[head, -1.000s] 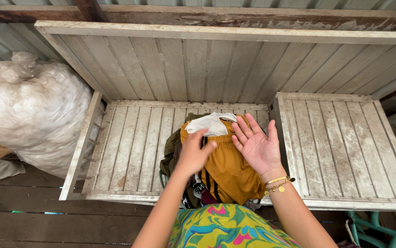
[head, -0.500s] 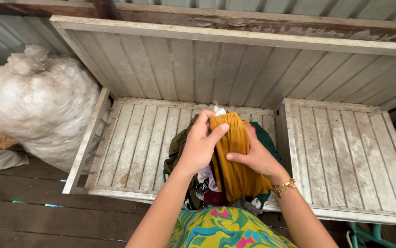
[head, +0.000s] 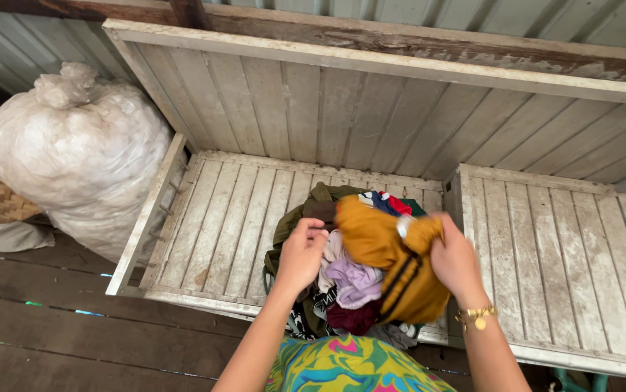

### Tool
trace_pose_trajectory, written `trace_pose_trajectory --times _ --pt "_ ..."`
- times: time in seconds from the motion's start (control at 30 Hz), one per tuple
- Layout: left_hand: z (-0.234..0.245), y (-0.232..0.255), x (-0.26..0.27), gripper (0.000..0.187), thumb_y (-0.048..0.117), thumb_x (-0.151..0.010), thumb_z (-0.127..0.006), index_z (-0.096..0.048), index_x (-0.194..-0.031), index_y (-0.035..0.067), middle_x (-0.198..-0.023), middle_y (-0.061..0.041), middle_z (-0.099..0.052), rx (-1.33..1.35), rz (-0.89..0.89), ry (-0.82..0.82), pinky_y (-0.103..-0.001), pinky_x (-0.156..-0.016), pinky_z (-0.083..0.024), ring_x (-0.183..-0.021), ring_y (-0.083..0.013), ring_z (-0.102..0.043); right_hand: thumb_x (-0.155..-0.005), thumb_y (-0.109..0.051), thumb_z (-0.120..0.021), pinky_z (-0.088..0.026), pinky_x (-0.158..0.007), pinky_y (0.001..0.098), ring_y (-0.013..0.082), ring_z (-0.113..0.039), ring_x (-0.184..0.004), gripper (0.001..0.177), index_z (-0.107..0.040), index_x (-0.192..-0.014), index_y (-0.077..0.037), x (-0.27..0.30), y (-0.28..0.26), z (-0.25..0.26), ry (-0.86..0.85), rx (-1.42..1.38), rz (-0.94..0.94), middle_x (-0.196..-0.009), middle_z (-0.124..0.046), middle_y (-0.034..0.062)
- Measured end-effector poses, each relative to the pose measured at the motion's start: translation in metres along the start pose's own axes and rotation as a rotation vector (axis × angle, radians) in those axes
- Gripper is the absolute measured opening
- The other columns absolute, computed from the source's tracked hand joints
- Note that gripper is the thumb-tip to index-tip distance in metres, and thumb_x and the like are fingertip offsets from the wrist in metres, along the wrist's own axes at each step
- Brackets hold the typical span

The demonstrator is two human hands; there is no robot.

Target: The person hangs a bra and several pairs of underwear one at a time by hand on a wire clothesline.

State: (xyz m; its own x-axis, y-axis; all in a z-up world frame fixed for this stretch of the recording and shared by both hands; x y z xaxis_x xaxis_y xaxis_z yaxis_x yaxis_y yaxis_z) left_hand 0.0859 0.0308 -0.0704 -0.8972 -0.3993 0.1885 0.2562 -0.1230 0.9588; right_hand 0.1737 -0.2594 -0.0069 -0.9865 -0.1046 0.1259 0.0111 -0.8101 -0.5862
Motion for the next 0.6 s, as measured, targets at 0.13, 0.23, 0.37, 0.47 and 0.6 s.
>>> trace_pose_trajectory --times 0.13,0.23,0.37,0.47,0.6 --pt "-0.025 0.014 0.008 0.054 0.032 -0.083 -0.075 -0.058 -0.131 0.013 -0.117 -0.014 -0.068 -0.255 0.0 -0.141 -0.04 -0.085 -0.055 -0.099 -0.0305 -0.071 -0.095 -0.017 -0.056 -0.05 -0.101 0.0509 0.0461 -0.063 -0.118 0.051 -0.044 -0.144 -0.01 0.008 0.084 -0.042 -0.13 0.353 -0.136 -0.128 -0.065 0.0284" --pt "-0.044 0.045 0.023 0.076 0.034 -0.074 -0.087 -0.052 -0.14 0.019 -0.127 -0.022 -0.057 -0.473 -0.153 -0.248 -0.047 -0.09 -0.05 -0.113 -0.0402 -0.059 -0.084 -0.025 -0.068 -0.046 -0.112 0.0462 0.0496 -0.053 -0.129 0.078 -0.033 -0.152 -0.013 0.003 0.109 -0.05 -0.275 0.192 -0.074 -0.14 -0.047 0.0352" --pt "-0.062 0.052 0.027 0.073 0.022 -0.069 -0.079 -0.054 -0.138 0.023 -0.126 -0.021 -0.058 -0.485 -0.166 -0.351 -0.048 -0.09 -0.053 -0.109 -0.04 -0.064 -0.082 -0.043 -0.081 -0.024 -0.117 0.0548 0.0454 -0.007 -0.153 0.098 -0.024 -0.156 -0.01 0.003 0.044 -0.005 -0.117 -0.047 0.203 -0.159 -0.014 0.0357" --pt "-0.066 0.047 0.018 0.059 0.019 -0.071 -0.076 -0.06 -0.128 0.02 -0.118 -0.02 -0.065 -0.514 -0.213 -0.357 -0.047 -0.092 -0.053 -0.11 -0.0388 -0.066 -0.066 -0.039 -0.089 -0.029 -0.113 0.0554 0.049 -0.021 -0.146 0.106 -0.034 -0.152 -0.009 0.022 -0.043 0.009 0.097 -0.027 0.553 -0.158 -0.018 0.0358" --pt "-0.06 0.038 0.007 0.046 0.016 -0.073 -0.073 -0.069 -0.119 0.02 -0.109 -0.02 -0.07 -0.536 -0.268 -0.348 -0.048 -0.094 -0.052 -0.108 -0.0401 -0.065 -0.074 -0.015 -0.076 -0.042 -0.11 0.0495 0.0353 -0.047 -0.137 0.072 -0.05 -0.141 -0.022 0.016 -0.034 -0.045 -0.152 0.248 0.339 -0.146 -0.045 0.0142"
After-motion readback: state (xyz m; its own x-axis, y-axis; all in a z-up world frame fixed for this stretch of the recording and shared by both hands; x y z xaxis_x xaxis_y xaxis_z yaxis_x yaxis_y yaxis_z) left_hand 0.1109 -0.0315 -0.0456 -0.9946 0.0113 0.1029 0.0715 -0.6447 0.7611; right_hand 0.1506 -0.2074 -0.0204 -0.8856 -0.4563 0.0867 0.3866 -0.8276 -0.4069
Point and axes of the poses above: each hand's wrist, its own x-axis away from the middle knuckle, its own z-axis out of the back of the hand, y = z × x, the point moved 9 cm from there along -x, towards the middle knuckle
